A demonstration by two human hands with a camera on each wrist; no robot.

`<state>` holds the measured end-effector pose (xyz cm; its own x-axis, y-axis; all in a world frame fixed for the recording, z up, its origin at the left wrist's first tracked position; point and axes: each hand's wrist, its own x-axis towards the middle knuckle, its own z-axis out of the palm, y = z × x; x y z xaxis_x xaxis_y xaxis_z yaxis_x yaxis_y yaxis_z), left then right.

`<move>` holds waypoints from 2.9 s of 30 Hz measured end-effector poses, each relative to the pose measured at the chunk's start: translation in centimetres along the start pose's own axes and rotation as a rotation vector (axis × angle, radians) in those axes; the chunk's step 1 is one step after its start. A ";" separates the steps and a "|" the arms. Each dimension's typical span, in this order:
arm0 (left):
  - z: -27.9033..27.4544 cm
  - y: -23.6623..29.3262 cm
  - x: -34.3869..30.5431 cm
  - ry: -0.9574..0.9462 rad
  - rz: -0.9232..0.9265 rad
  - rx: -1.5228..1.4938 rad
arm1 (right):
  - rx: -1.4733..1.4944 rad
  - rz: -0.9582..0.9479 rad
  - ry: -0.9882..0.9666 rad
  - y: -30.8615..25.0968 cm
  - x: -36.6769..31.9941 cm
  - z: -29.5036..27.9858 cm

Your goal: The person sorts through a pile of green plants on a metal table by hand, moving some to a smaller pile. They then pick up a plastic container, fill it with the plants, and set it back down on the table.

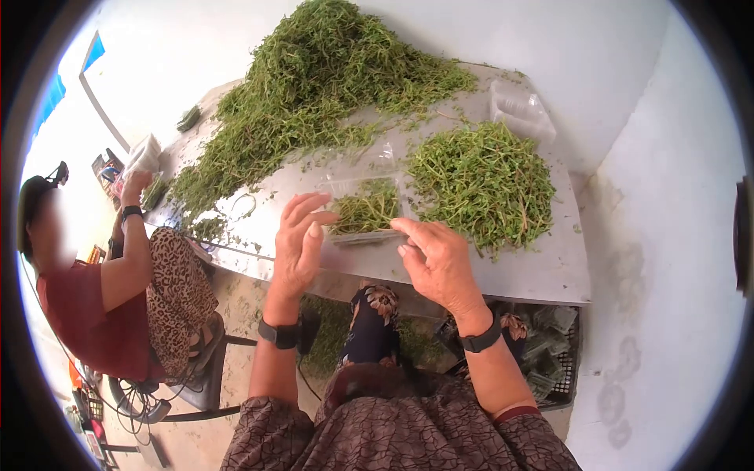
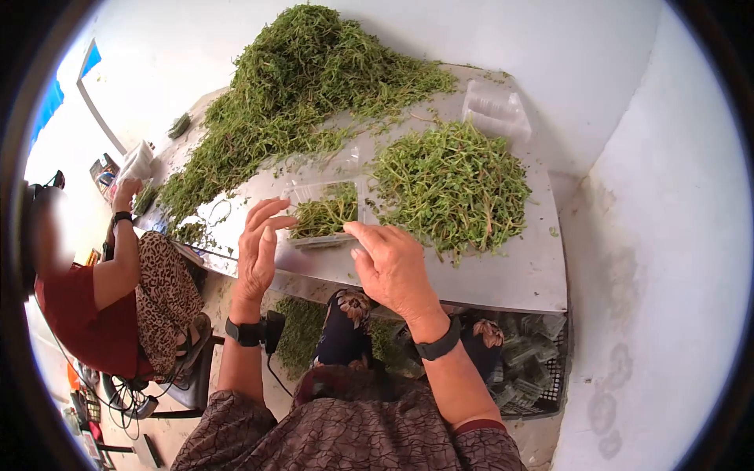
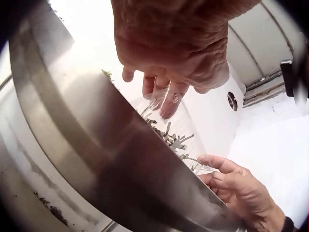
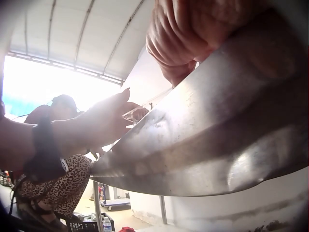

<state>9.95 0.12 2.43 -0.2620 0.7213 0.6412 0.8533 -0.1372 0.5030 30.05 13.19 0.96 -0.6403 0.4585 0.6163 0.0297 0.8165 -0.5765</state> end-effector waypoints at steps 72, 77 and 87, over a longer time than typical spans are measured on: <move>3.0 -1.7 -1.6 0.196 -0.128 -0.085 | -0.788 0.530 0.197 6.0 -1.0 -11.0; 3.1 -1.6 -1.7 0.207 -0.121 -0.083 | -0.736 0.611 0.175 4.7 -0.8 -12.0; 3.1 -1.5 -1.5 0.221 -0.133 -0.096 | -0.560 0.613 0.271 1.9 -0.5 -13.1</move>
<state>10.47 1.35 -1.14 -0.4701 0.5730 0.6713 0.7609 -0.1224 0.6373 40.47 19.13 6.53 -0.1851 0.8829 0.4315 0.7274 0.4183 -0.5439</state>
